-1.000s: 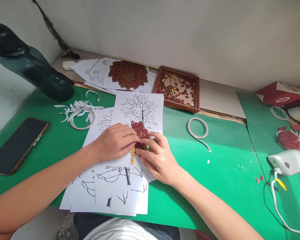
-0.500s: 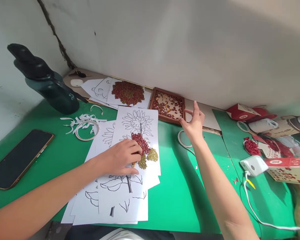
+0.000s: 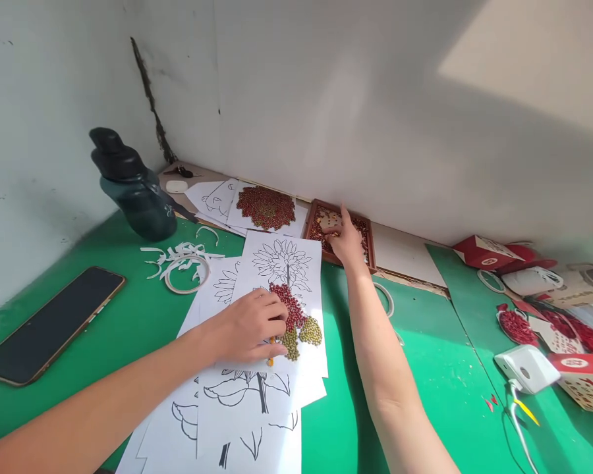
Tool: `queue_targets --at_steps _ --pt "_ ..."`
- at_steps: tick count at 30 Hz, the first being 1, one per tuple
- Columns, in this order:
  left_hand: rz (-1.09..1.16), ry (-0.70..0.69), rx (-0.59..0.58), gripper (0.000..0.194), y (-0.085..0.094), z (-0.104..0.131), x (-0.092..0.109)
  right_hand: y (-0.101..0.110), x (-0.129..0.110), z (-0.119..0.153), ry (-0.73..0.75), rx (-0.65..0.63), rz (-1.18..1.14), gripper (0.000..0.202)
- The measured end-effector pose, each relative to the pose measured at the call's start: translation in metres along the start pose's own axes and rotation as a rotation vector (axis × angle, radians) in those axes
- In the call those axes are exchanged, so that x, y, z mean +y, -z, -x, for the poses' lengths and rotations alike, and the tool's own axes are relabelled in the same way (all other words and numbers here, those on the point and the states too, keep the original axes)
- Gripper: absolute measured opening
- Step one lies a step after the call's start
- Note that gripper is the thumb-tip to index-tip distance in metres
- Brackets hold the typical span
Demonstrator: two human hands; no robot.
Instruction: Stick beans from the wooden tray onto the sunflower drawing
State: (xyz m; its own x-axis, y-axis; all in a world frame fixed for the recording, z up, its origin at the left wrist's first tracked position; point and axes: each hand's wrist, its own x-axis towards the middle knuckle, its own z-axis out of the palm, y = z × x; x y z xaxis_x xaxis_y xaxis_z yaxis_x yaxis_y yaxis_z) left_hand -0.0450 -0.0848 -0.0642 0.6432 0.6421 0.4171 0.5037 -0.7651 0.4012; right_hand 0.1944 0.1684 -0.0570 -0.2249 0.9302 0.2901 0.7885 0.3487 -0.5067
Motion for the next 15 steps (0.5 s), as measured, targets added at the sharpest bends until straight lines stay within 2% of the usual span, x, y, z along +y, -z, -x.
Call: queue_targets --at_steps 3,7,15 --pt "0.028 0.016 0.004 0.017 0.001 -0.001 0.0 0.007 0.009 0.003 -0.067 -0.004 0.001 0.099" --pt "0.038 0.033 0.002 0.014 0.002 -0.001 0.002 0.015 0.02 0.006 -0.084 0.008 0.009 0.099" --pt "0.051 0.05 -0.007 0.012 0.001 -0.002 0.003 0.009 0.019 0.005 -0.019 -0.084 -0.064 0.097"
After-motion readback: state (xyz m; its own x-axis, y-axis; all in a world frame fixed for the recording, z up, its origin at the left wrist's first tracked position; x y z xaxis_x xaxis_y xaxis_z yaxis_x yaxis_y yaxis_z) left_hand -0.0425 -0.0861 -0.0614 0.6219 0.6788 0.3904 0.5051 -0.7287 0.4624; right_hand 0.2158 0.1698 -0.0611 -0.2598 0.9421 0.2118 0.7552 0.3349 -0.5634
